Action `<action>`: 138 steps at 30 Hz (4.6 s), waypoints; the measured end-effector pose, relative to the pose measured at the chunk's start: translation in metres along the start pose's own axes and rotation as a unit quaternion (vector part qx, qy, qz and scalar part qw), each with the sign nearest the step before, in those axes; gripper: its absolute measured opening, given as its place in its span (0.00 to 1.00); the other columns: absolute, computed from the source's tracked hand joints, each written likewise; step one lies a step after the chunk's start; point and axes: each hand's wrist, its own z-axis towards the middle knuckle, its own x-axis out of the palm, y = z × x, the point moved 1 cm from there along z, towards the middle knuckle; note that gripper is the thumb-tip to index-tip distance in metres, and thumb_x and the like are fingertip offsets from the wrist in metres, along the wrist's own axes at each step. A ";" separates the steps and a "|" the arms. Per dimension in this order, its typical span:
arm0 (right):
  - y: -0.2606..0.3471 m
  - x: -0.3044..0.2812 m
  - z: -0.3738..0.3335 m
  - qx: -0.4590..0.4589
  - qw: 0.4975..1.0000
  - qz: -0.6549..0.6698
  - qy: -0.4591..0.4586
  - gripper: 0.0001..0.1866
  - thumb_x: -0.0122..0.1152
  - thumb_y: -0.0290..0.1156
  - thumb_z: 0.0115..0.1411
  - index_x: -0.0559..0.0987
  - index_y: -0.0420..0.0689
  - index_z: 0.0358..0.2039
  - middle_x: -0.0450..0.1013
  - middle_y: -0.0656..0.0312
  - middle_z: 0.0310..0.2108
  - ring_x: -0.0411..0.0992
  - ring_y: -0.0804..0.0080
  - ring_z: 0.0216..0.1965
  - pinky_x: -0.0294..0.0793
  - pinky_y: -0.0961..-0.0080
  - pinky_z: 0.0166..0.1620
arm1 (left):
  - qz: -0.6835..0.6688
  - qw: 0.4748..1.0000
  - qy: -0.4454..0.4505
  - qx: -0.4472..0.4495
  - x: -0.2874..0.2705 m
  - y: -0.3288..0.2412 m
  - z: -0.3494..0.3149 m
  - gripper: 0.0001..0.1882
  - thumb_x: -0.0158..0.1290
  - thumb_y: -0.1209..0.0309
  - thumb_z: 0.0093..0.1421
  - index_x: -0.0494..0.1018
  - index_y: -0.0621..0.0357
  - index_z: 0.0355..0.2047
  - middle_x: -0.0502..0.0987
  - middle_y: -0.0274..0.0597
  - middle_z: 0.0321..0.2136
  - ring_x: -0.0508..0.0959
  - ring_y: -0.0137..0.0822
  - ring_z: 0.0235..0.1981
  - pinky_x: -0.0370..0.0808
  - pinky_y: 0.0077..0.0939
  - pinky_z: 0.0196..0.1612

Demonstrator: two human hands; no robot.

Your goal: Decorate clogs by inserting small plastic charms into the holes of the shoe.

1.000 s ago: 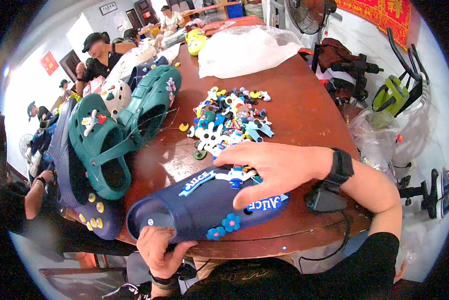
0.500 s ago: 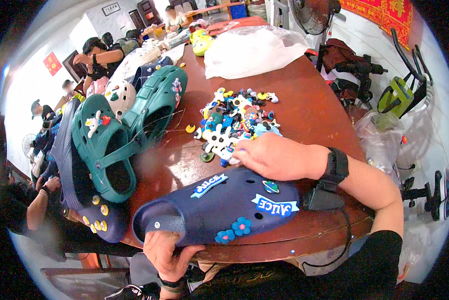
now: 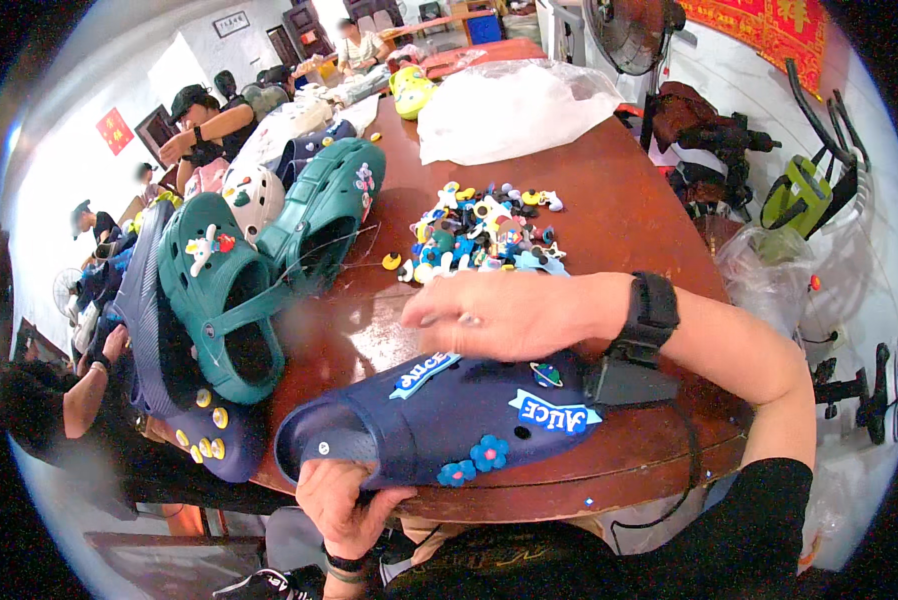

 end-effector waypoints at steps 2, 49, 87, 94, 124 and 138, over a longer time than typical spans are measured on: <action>0.001 0.009 0.004 -0.147 0.974 -0.118 0.122 0.18 0.45 0.35 0.70 0.70 0.39 0.56 0.70 0.56 0.51 0.70 0.63 0.47 0.67 0.67 0.53 | -0.001 1.000 -0.005 -0.001 0.000 0.000 0.000 0.17 0.70 0.60 0.38 0.76 0.51 0.24 0.77 0.30 0.20 0.75 0.31 0.21 0.63 0.24 0.29; 0.007 -0.020 -0.056 -0.008 0.994 -0.106 0.007 0.15 0.63 0.28 0.57 0.79 0.40 0.45 0.75 0.55 0.50 0.71 0.59 0.52 0.69 0.65 0.55 | 0.025 0.995 -0.071 -0.060 0.012 -0.004 -0.001 0.21 0.72 0.63 0.37 0.75 0.55 0.30 0.72 0.32 0.18 0.70 0.35 0.19 0.62 0.28 0.29; 0.039 -0.021 -0.063 0.047 0.962 -0.263 0.061 0.40 0.59 0.55 0.58 0.61 0.38 0.60 0.61 0.44 0.57 0.63 0.43 0.55 0.67 0.57 0.56 | 0.025 0.995 -0.074 -0.069 0.012 -0.006 -0.001 0.20 0.71 0.61 0.37 0.75 0.55 0.28 0.72 0.31 0.18 0.70 0.35 0.19 0.61 0.28 0.29; 0.036 -0.007 -0.063 0.055 0.950 -0.298 0.079 0.38 0.56 0.52 0.61 0.60 0.39 0.62 0.58 0.42 0.61 0.63 0.43 0.56 0.69 0.55 0.56 | 0.032 0.994 -0.082 -0.062 0.013 -0.005 -0.001 0.21 0.72 0.61 0.36 0.75 0.56 0.28 0.73 0.32 0.18 0.70 0.35 0.19 0.62 0.28 0.28; 0.040 0.051 -0.059 -0.220 0.893 -0.360 -0.157 0.24 0.62 0.33 0.53 0.76 0.39 0.50 0.71 0.58 0.45 0.70 0.65 0.44 0.71 0.66 0.46 | 0.030 0.994 -0.079 -0.073 0.014 -0.007 0.002 0.19 0.71 0.62 0.36 0.75 0.54 0.25 0.75 0.32 0.20 0.72 0.36 0.21 0.63 0.28 0.29; 0.050 0.051 -0.047 -0.158 0.965 -0.168 -0.126 0.16 0.63 0.25 0.49 0.71 0.41 0.38 0.65 0.60 0.34 0.64 0.62 0.35 0.68 0.72 0.41 | 0.026 0.994 -0.072 -0.074 0.013 -0.008 0.002 0.20 0.71 0.63 0.36 0.75 0.54 0.28 0.76 0.32 0.21 0.73 0.36 0.21 0.63 0.28 0.30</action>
